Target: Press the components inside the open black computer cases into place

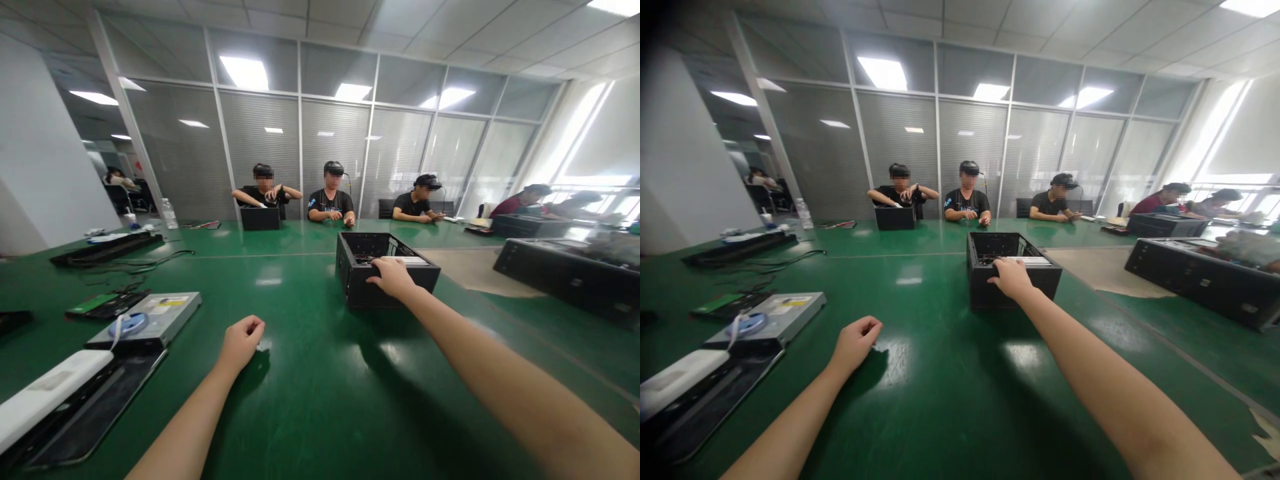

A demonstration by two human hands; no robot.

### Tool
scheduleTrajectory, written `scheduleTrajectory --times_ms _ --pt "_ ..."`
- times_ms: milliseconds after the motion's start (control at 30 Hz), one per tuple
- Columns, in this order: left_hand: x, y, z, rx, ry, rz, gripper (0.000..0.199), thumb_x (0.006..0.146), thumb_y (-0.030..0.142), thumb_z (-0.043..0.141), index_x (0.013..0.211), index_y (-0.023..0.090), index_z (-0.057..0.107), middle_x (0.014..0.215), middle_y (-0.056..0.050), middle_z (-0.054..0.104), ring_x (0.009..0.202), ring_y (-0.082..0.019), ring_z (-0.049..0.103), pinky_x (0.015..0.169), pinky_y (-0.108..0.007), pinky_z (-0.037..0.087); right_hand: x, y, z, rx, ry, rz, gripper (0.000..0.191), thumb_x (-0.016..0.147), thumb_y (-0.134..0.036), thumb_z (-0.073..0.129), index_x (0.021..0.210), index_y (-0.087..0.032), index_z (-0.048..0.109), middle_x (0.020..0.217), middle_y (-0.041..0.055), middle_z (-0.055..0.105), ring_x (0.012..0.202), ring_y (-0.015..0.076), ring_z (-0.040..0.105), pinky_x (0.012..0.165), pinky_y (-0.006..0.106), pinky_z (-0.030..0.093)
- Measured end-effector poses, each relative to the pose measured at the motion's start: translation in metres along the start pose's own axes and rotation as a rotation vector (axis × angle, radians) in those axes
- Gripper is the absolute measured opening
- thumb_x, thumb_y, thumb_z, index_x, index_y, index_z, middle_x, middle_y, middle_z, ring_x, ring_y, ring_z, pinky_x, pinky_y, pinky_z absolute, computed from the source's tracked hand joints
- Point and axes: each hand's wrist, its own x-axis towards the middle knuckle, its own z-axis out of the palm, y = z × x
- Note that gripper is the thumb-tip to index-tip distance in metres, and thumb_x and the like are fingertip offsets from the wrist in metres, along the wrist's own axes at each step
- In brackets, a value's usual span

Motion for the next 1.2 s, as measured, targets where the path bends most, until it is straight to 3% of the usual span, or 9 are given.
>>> scheduleTrajectory --times_ms 100,233,433,567,667,800,933,1033,1200 --pt "0.004 -0.004 -0.001 -0.048 0.029 -0.060 0.028 0.080 0.044 0.053 0.069 0.020 0.062 0.053 0.003 0.056 0.054 -0.016 0.055 0.056 -0.025 0.039 -0.012 -0.010 -0.016 -0.043 -0.041 -0.034 0.041 0.084 -0.045 0.069 0.114 -0.016 0.064 0.113 0.0146 0.067 0.109 0.0315 0.059 0.093 0.043 0.037" --pt "0.006 -0.008 0.002 -0.106 0.027 -0.098 0.028 0.080 0.044 0.055 0.070 0.019 0.063 0.051 0.003 0.057 0.051 -0.015 0.055 0.054 -0.025 0.039 -0.061 -0.048 -0.053 -0.087 -0.121 -0.218 0.034 0.083 -0.049 0.069 0.098 -0.018 0.068 0.095 0.0113 0.070 0.093 0.0304 0.064 0.083 0.040 0.042" --pt "0.004 -0.008 0.008 -0.111 0.013 -0.061 0.028 0.080 0.045 0.056 0.074 0.018 0.064 0.054 0.002 0.059 0.052 -0.015 0.056 0.054 -0.024 0.040 -0.142 -0.107 -0.155 0.180 -0.353 -0.496 0.025 0.085 -0.050 0.066 0.096 -0.029 0.073 0.081 0.0060 0.072 0.072 0.0244 0.066 0.068 0.036 0.047" --pt "-0.001 0.000 0.011 -0.072 -0.023 -0.004 0.028 0.080 0.043 0.055 0.072 0.018 0.063 0.056 0.002 0.058 0.055 -0.014 0.055 0.056 -0.023 0.039 -0.122 -0.106 -0.197 0.342 -0.350 -0.507 0.037 0.089 -0.055 0.055 0.110 -0.030 0.071 0.094 0.0038 0.073 0.082 0.0221 0.069 0.075 0.034 0.051" --pt "-0.003 0.003 0.010 -0.051 -0.025 0.018 0.027 0.080 0.042 0.054 0.070 0.018 0.063 0.057 0.002 0.058 0.056 -0.014 0.054 0.056 -0.023 0.038 -0.073 -0.094 -0.167 0.102 -0.309 -0.467 0.037 0.089 -0.044 0.055 0.116 -0.021 0.068 0.101 0.0044 0.073 0.092 0.0230 0.068 0.084 0.036 0.050" --pt "-0.001 -0.001 0.007 -0.062 -0.014 -0.003 0.028 0.080 0.043 0.055 0.071 0.018 0.064 0.057 0.002 0.058 0.055 -0.014 0.054 0.056 -0.024 0.039 -0.026 -0.080 -0.077 -0.235 -0.526 -0.484 0.049 0.071 -0.018 0.070 0.120 -0.015 0.066 0.104 0.0116 0.073 0.089 0.0259 0.069 0.077 0.035 0.051" --pt "0.001 -0.001 0.008 -0.092 -0.043 -0.023 0.028 0.081 0.044 0.055 0.072 0.018 0.063 0.056 0.002 0.058 0.054 -0.014 0.054 0.056 -0.024 0.039 -0.019 -0.076 -0.009 -0.142 -0.676 -0.453 0.051 0.060 -0.011 0.074 0.110 -0.015 0.069 0.094 0.0123 0.074 0.080 0.0250 0.071 0.072 0.032 0.052" --pt "0.002 0.002 0.011 -0.116 -0.069 -0.033 0.027 0.080 0.043 0.055 0.071 0.018 0.063 0.055 0.003 0.058 0.053 -0.014 0.053 0.056 -0.024 0.040 -0.021 -0.078 0.005 -0.123 -0.703 -0.472 0.035 0.064 -0.012 0.072 0.099 -0.014 0.071 0.089 0.0136 0.074 0.082 0.0271 0.072 0.072 0.034 0.052" --pt "0.003 0.004 0.014 -0.125 -0.081 -0.063 0.026 0.079 0.043 0.057 0.071 0.019 0.064 0.055 0.003 0.058 0.052 -0.014 0.052 0.055 -0.024 0.039 -0.015 -0.084 -0.012 -0.252 -0.555 -0.479 0.031 0.078 -0.010 0.059 0.108 -0.010 0.065 0.095 0.0163 0.073 0.089 0.0269 0.071 0.077 0.035 0.051"
